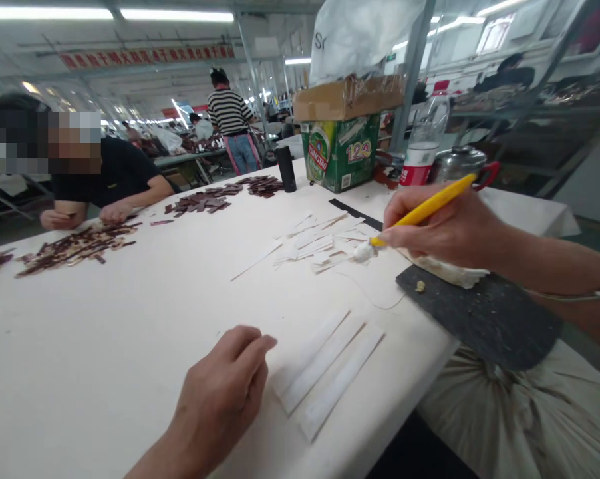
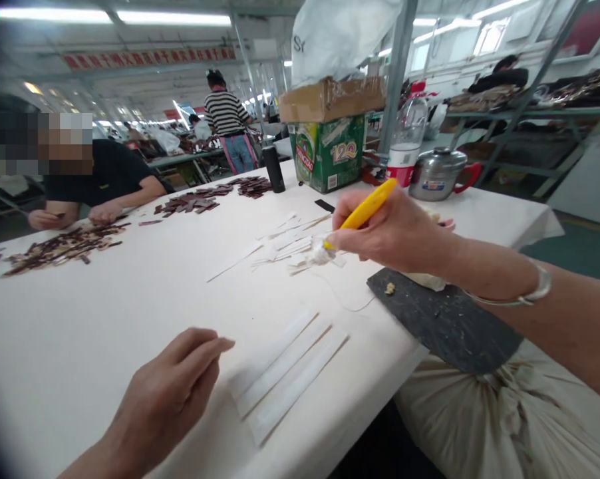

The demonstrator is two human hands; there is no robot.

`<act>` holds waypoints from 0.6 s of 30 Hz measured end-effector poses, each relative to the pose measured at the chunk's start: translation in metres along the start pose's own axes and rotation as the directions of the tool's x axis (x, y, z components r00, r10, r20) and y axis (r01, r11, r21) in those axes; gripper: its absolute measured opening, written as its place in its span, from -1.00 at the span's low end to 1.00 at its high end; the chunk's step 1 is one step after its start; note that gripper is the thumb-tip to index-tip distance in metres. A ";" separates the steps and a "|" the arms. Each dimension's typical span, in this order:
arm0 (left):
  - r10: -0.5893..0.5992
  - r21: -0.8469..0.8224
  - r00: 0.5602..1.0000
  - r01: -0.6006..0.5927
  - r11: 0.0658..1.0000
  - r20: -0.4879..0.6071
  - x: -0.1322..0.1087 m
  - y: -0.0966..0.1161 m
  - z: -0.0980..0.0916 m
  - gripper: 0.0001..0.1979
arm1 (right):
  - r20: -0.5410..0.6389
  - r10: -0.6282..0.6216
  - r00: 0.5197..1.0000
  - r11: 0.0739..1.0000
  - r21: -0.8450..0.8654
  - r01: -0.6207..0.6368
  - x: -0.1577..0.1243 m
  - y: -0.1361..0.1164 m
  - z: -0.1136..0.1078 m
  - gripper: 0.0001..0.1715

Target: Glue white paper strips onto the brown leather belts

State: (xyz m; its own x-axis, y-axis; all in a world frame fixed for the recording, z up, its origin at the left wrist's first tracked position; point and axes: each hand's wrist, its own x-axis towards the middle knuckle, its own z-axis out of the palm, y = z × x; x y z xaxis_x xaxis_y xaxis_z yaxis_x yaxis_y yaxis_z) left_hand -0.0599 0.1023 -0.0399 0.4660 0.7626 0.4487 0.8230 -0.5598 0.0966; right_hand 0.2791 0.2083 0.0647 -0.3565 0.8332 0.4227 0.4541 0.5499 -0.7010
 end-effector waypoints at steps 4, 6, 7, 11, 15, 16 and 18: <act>-0.127 0.013 0.986 0.127 0.992 0.111 0.102 -0.018 0.033 -0.76 | -0.331 0.112 0.937 0.984 0.170 -0.057 -0.013 -0.005 -0.022 -0.77; -0.168 0.026 0.973 0.166 0.986 0.159 0.154 -0.027 0.060 -0.73 | -0.353 0.139 0.925 0.974 0.218 -0.063 -0.019 -0.001 -0.025 -0.75; -0.178 0.032 0.969 0.175 0.984 0.169 0.177 -0.032 0.075 -0.72 | -0.344 0.137 0.929 0.970 0.235 -0.056 -0.021 0.002 -0.026 -0.74; -0.204 0.057 0.953 0.196 0.979 0.226 0.242 -0.043 0.121 -0.67 | -0.336 0.143 0.931 0.964 0.261 -0.054 -0.033 0.012 -0.030 -0.77; -0.073 0.015 0.943 0.072 0.997 0.325 0.277 -0.034 0.139 -0.61 | -0.392 0.164 0.905 0.967 0.247 -0.068 -0.041 0.014 -0.039 -0.77; -0.010 -0.012 0.932 0.016 1.000 0.363 0.282 -0.030 0.141 -0.60 | -0.403 0.164 0.900 0.969 0.236 -0.071 -0.043 0.014 -0.040 -0.77; 0.119 -0.080 0.889 -0.093 0.992 0.443 0.288 -0.021 0.142 -0.59 | -0.405 0.168 0.899 0.969 0.233 -0.076 -0.046 0.016 -0.044 -0.76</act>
State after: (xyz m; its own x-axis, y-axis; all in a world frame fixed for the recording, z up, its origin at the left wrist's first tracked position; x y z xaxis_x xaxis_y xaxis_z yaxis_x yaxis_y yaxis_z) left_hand 0.1029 0.3799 -0.0383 0.6561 0.7545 0.0169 0.7473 -0.6526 0.1251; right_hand 0.3383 0.1808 0.0590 0.0867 0.8648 0.4946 0.2772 0.4559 -0.8458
